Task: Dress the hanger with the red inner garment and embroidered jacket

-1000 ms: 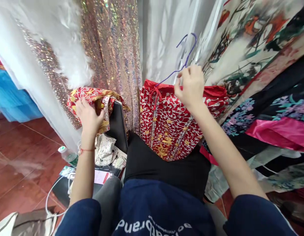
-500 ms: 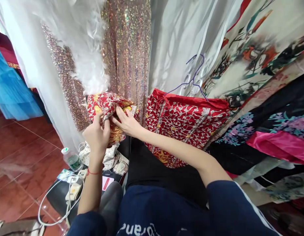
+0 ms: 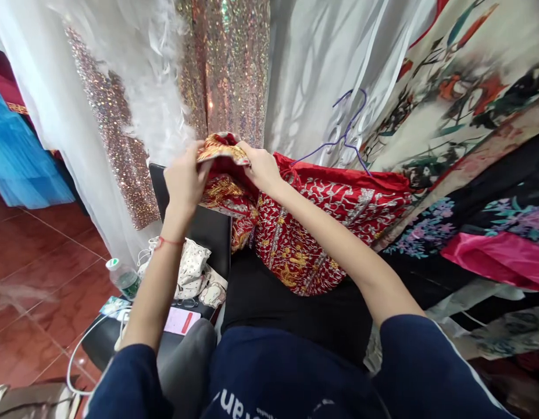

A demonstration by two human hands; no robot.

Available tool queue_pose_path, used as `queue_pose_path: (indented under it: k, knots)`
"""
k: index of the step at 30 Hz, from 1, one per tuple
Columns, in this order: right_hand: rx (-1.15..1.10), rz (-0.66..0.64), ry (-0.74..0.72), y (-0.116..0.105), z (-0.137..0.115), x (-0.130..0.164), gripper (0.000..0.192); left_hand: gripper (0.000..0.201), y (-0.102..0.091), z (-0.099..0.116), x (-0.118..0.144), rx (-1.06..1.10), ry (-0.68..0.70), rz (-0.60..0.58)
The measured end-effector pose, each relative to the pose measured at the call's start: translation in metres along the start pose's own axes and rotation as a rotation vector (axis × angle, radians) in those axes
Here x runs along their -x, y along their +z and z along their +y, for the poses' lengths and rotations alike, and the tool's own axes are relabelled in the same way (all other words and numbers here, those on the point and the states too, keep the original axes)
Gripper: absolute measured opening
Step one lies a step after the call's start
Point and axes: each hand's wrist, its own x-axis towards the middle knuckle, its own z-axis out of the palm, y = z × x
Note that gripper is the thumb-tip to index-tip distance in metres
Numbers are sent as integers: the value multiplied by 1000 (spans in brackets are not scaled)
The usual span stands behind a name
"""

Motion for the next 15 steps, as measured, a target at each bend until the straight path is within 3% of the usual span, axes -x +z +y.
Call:
queue_pose_path:
  k: [5, 8, 10, 13, 15]
  knots:
    - [-123, 28, 240, 36, 52, -20, 39, 53, 49, 56, -66, -147, 162, -174]
    - [-409, 60, 358, 56, 68, -40, 32, 55, 78, 69, -88, -195, 266, -245]
    - [-646, 19, 415, 62, 73, -56, 33, 45, 90, 69, -102, -238, 330, -302]
    - [-872, -153, 326, 56, 83, -76, 36, 31, 101, 63, -124, -319, 349, -359]
    - [-805, -212, 169, 44, 94, -83, 34, 28, 108, 56, -140, -332, 297, -332]
